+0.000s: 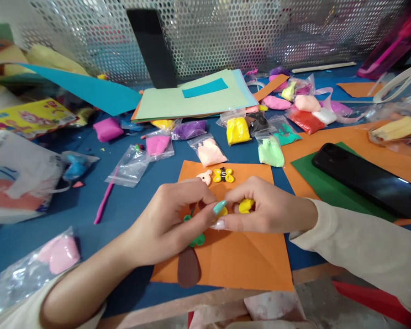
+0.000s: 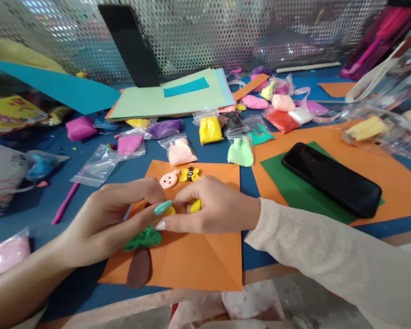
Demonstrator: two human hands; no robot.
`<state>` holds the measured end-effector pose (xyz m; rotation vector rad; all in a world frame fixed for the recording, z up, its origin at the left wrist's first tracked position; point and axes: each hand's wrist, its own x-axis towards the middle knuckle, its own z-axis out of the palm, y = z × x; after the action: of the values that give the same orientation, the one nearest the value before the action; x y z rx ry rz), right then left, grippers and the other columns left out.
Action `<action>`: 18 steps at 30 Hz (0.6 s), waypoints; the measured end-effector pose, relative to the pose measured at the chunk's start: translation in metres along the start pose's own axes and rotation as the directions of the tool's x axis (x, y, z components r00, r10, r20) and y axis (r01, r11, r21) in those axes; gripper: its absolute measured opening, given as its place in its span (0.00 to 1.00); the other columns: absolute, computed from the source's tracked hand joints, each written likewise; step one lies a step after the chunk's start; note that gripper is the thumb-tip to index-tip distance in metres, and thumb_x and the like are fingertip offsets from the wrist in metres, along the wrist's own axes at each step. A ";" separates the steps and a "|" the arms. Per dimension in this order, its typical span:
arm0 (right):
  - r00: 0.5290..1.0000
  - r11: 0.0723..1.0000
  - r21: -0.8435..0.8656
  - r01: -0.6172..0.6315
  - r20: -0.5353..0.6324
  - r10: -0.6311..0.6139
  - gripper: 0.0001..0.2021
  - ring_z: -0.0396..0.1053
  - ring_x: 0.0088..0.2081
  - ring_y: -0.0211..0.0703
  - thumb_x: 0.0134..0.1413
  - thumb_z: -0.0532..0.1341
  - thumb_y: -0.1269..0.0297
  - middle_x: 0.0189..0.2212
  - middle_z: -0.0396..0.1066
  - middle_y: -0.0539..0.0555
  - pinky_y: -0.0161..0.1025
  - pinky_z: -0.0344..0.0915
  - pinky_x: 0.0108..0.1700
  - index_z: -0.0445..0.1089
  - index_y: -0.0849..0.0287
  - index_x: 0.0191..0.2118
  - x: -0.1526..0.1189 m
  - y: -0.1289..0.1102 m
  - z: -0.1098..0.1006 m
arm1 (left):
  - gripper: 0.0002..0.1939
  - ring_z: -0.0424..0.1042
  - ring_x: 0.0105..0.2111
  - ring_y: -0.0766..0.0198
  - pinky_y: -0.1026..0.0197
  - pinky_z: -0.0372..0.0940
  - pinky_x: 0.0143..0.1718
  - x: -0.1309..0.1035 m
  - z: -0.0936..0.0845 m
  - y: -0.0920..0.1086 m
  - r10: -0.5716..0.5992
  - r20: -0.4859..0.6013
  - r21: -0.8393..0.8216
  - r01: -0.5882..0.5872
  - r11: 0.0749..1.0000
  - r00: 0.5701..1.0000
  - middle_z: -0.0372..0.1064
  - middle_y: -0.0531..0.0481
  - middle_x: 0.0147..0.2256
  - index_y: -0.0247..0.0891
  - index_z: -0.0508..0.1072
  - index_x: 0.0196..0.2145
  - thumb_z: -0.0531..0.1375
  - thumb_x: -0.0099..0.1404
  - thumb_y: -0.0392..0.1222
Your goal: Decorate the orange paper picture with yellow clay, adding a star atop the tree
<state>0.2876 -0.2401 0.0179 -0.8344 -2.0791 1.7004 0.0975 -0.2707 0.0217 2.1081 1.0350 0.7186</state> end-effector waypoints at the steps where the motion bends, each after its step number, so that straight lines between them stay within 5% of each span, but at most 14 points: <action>1: 1.000 1.000 0.021 0.015 -0.006 -0.015 0.18 0.46 0.17 0.25 0.48 0.64 0.65 0.13 0.48 0.41 0.28 0.42 0.17 0.57 0.63 0.16 0.000 0.001 0.000 | 0.12 0.63 0.23 0.72 0.69 0.57 0.25 0.000 -0.001 0.000 -0.010 -0.010 0.006 0.010 1.000 1.000 0.66 0.55 0.23 0.36 0.68 0.26 0.52 0.66 0.39; 10: 0.997 1.000 0.013 -0.018 0.074 0.017 0.12 0.46 0.16 0.24 0.47 0.65 0.68 0.13 0.51 0.41 0.27 0.44 0.17 0.64 0.65 0.19 -0.002 0.001 -0.004 | 0.13 0.63 0.22 0.73 0.71 0.58 0.25 0.000 -0.004 0.000 0.000 0.117 -0.073 0.008 0.997 0.993 0.66 0.56 0.22 0.37 0.67 0.25 0.50 0.66 0.38; 15: 0.987 0.995 0.023 -0.093 0.133 0.089 0.16 0.46 0.17 0.26 0.47 0.66 0.61 0.14 0.48 0.41 0.28 0.42 0.17 0.60 0.63 0.19 -0.002 -0.001 -0.004 | 0.12 0.65 0.23 0.72 0.70 0.59 0.26 0.000 -0.001 0.000 -0.016 0.006 -0.004 0.016 1.000 1.000 0.68 0.55 0.25 0.37 0.69 0.27 0.51 0.67 0.39; 18: 0.998 0.999 0.037 -0.001 0.065 -0.001 0.19 0.46 0.18 0.26 0.52 0.62 0.59 0.14 0.47 0.42 0.30 0.43 0.19 0.58 0.62 0.17 0.001 0.002 -0.004 | 0.12 0.62 0.22 0.72 0.70 0.58 0.24 0.001 -0.001 -0.001 -0.076 -0.026 0.016 0.076 0.997 0.997 0.66 0.56 0.25 0.37 0.68 0.32 0.49 0.68 0.43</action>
<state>0.2899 -0.2362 0.0173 -0.7777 -2.0831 1.7829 0.0968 -0.2688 0.0214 2.0675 1.1322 0.7029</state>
